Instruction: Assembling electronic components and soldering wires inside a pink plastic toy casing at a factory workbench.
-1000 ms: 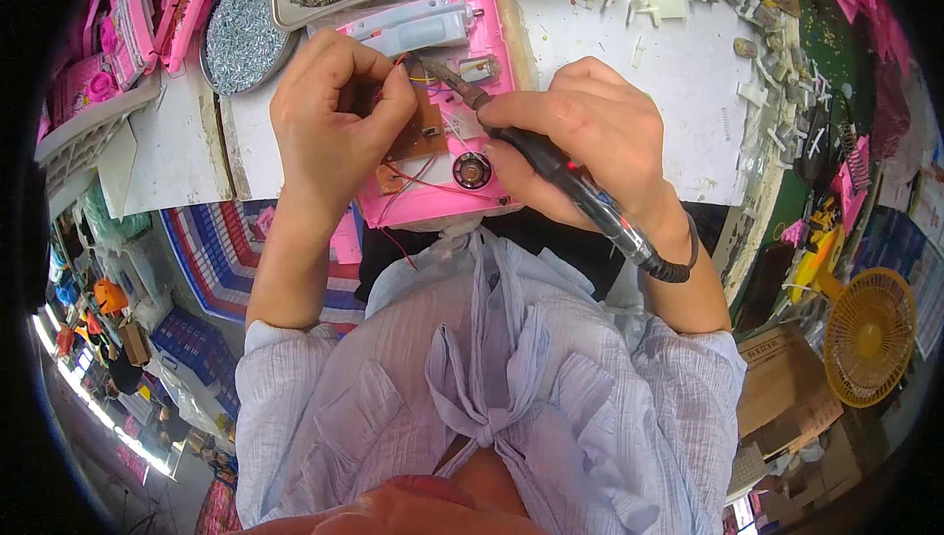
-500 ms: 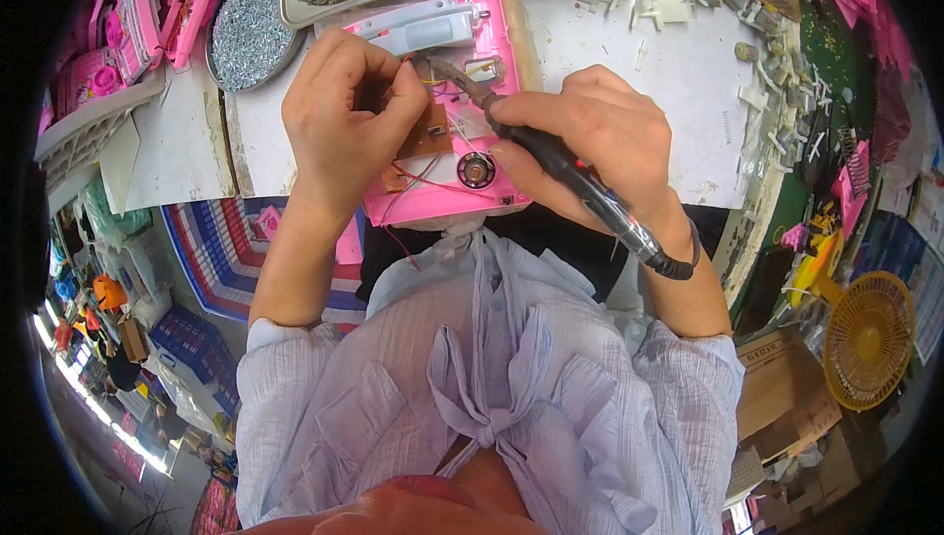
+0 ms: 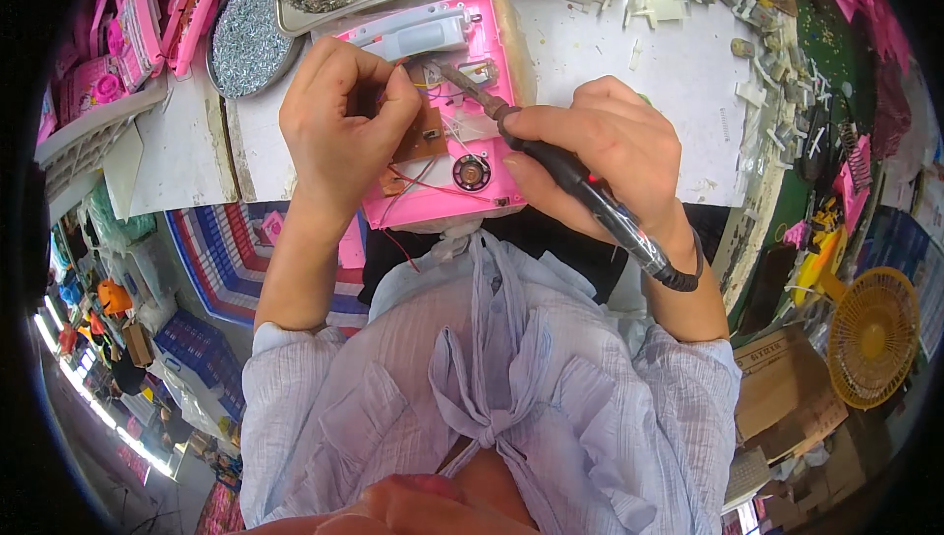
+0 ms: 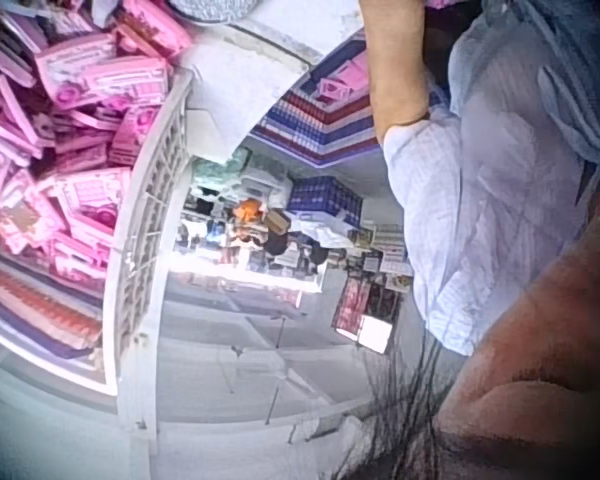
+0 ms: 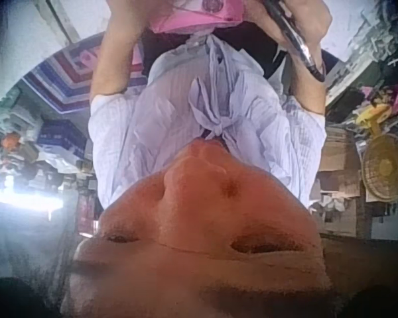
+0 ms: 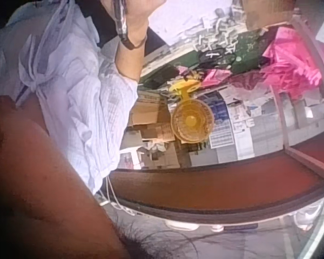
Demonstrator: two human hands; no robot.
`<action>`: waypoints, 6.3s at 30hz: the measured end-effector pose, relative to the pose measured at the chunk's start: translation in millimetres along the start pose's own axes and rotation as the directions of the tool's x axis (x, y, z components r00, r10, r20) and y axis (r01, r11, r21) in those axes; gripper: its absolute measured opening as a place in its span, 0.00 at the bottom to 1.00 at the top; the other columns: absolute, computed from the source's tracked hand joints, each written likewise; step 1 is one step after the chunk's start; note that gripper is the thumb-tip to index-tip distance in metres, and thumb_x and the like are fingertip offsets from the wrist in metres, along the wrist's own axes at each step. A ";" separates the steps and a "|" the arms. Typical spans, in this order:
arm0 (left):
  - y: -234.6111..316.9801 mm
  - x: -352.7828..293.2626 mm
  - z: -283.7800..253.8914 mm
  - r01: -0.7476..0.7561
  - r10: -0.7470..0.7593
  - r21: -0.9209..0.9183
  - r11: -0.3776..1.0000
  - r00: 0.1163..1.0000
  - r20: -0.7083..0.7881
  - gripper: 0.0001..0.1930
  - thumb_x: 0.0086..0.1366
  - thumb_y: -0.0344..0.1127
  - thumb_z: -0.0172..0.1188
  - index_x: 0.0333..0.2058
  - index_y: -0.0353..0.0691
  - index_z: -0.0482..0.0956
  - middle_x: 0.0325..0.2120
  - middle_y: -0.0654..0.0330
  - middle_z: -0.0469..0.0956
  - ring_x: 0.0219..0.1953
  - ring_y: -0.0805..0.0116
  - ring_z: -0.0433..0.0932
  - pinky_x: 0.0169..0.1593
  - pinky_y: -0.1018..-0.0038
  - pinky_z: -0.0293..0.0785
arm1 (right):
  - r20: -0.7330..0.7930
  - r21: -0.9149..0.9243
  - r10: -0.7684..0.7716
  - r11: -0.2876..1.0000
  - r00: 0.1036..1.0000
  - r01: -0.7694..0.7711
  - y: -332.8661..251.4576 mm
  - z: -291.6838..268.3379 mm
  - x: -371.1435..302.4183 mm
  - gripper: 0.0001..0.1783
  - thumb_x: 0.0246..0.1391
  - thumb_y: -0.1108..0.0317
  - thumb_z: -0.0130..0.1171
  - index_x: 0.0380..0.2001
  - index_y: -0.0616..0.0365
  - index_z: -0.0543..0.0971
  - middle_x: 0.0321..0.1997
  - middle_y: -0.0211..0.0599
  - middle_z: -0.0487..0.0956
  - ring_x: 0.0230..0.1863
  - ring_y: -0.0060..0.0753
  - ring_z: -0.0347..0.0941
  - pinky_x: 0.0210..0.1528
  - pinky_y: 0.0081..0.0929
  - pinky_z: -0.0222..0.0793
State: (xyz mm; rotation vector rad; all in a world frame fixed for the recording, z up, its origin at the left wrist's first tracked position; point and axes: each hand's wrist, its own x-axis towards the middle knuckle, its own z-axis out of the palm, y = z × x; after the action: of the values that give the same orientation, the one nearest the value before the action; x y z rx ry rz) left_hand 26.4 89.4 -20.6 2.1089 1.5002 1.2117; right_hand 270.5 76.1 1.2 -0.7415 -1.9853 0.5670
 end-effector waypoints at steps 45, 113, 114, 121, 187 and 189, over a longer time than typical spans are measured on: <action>24.4 7.3 -15.6 0.185 0.026 -0.307 0.933 0.820 0.572 0.07 0.58 0.22 0.68 0.36 0.34 0.83 0.31 0.57 0.81 0.34 0.63 0.80 0.39 0.71 0.76 | -0.127 -0.032 0.246 0.967 0.961 -0.251 -17.3 -34.3 -24.1 0.20 0.42 0.80 0.74 0.41 0.67 0.82 0.33 0.44 0.85 0.28 0.35 0.78 0.31 0.25 0.72; 18.0 -8.8 -11.6 -0.167 0.260 -0.246 0.955 0.870 0.418 0.09 0.54 0.25 0.69 0.35 0.40 0.83 0.34 0.58 0.81 0.35 0.57 0.80 0.38 0.66 0.77 | 0.057 0.306 0.574 0.769 0.817 -0.562 -29.5 -60.7 -23.7 0.12 0.53 0.74 0.68 0.42 0.65 0.84 0.25 0.23 0.79 0.24 0.10 0.68 0.27 0.13 0.58; 18.5 -9.8 -12.5 -0.139 0.235 -0.245 0.960 0.873 0.426 0.10 0.53 0.23 0.69 0.35 0.38 0.83 0.35 0.57 0.81 0.35 0.56 0.80 0.38 0.66 0.77 | 0.048 0.307 0.571 0.772 0.819 -0.556 -29.1 -60.2 -24.4 0.12 0.53 0.75 0.68 0.42 0.65 0.84 0.25 0.23 0.80 0.24 0.10 0.68 0.27 0.13 0.58; 18.5 -10.5 -14.0 -0.181 0.262 -0.215 0.960 0.853 0.452 0.12 0.52 0.22 0.69 0.37 0.37 0.82 0.34 0.56 0.80 0.35 0.56 0.80 0.39 0.65 0.76 | 0.070 0.326 0.512 0.800 0.856 -0.504 -27.2 -51.6 -25.0 0.12 0.52 0.76 0.68 0.41 0.66 0.84 0.26 0.27 0.81 0.23 0.13 0.71 0.26 0.14 0.61; 16.4 -15.3 -17.6 -0.269 0.314 -0.163 0.949 0.847 0.429 0.10 0.56 0.24 0.68 0.37 0.36 0.80 0.42 0.49 0.77 0.39 0.51 0.81 0.42 0.63 0.79 | -0.773 0.427 0.635 0.526 0.006 -0.735 7.7 -307.7 -178.6 0.09 0.63 0.62 0.66 0.42 0.53 0.82 0.34 0.29 0.77 0.36 0.22 0.75 0.36 0.20 0.68; 18.7 -17.6 -30.7 -0.218 0.270 -0.170 0.961 0.875 0.402 0.11 0.55 0.22 0.67 0.38 0.36 0.81 0.43 0.50 0.77 0.39 0.54 0.81 0.40 0.65 0.79 | -0.656 0.726 0.723 0.524 -0.218 -0.446 10.6 -277.8 -158.4 0.12 0.69 0.63 0.59 0.49 0.58 0.81 0.43 0.38 0.79 0.37 0.28 0.72 0.38 0.27 0.69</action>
State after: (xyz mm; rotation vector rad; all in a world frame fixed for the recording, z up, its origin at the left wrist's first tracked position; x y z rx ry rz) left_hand 13.2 59.0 1.9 2.3370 0.9703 0.8125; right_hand 579.7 0.3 32.6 -1.4658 -0.0983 0.5824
